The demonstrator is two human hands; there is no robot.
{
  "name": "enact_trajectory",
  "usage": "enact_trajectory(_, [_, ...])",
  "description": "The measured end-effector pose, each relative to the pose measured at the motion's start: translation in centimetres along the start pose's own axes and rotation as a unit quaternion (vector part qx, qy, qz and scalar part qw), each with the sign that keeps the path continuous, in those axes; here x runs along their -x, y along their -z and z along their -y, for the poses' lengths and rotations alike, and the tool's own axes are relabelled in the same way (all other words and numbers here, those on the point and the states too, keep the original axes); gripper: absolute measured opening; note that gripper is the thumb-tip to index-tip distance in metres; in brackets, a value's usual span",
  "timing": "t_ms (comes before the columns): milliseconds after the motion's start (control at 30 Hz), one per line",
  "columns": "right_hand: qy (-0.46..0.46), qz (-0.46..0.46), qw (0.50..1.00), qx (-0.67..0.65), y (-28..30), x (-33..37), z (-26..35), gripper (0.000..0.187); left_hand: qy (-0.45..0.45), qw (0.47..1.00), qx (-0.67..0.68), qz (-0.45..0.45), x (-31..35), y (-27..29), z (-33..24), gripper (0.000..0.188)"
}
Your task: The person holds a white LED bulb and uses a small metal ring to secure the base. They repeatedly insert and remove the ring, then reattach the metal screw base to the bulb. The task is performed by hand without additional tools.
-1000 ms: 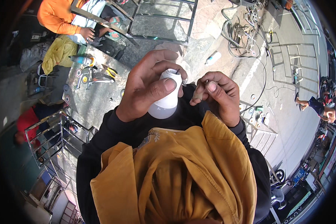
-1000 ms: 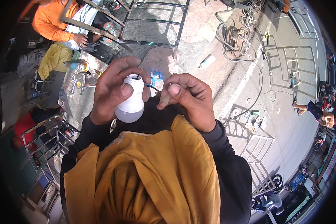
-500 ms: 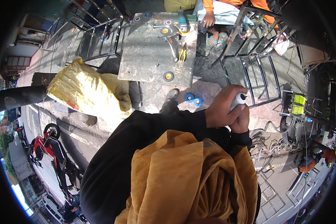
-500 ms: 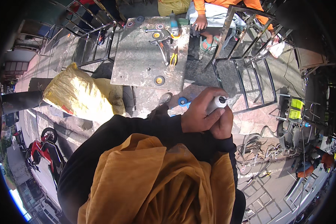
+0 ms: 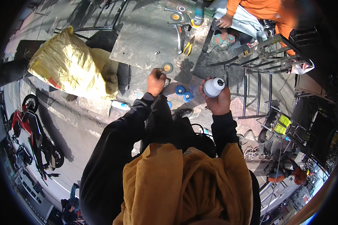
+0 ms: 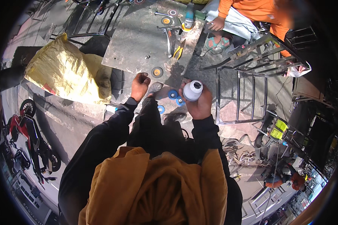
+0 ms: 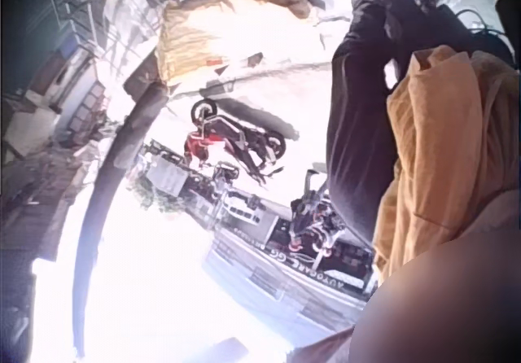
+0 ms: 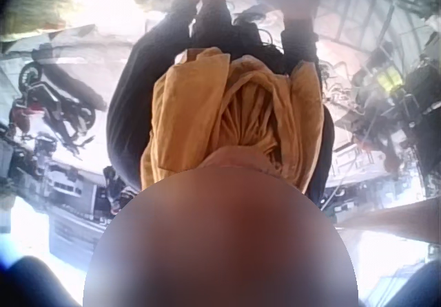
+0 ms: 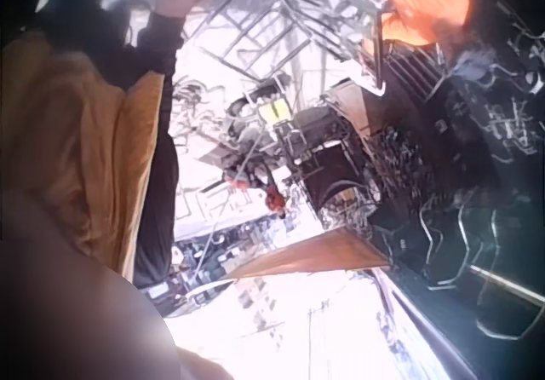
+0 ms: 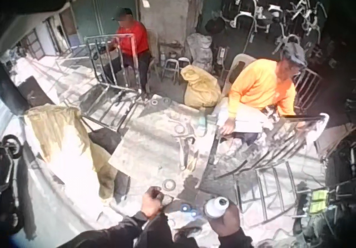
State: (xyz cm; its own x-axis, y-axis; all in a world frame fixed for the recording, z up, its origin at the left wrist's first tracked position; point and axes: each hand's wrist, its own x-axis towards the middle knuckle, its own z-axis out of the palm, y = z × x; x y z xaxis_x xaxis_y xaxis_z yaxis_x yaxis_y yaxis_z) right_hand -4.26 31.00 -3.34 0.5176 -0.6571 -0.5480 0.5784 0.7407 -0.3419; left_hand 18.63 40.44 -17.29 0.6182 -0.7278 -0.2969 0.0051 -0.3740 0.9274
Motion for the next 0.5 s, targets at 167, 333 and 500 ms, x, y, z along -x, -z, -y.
enact_trajectory(167, [0.058,-0.074,0.992,0.084,-2.7,-4.6,-2.6,0.014,0.062,0.962,-0.258,0.066,-11.9,2.0,11.2,0.039])
enact_trajectory(333, [0.061,-0.161,0.978,0.119,-3.4,-8.2,-6.3,0.019,0.111,0.921,-0.35,0.13,-20.0,0.7,16.7,0.048])
enact_trajectory(500, [0.064,-0.239,0.962,0.111,-3.4,-9.8,-8.0,0.018,0.052,0.89,-0.429,0.143,-23.6,-2.3,18.7,0.044])
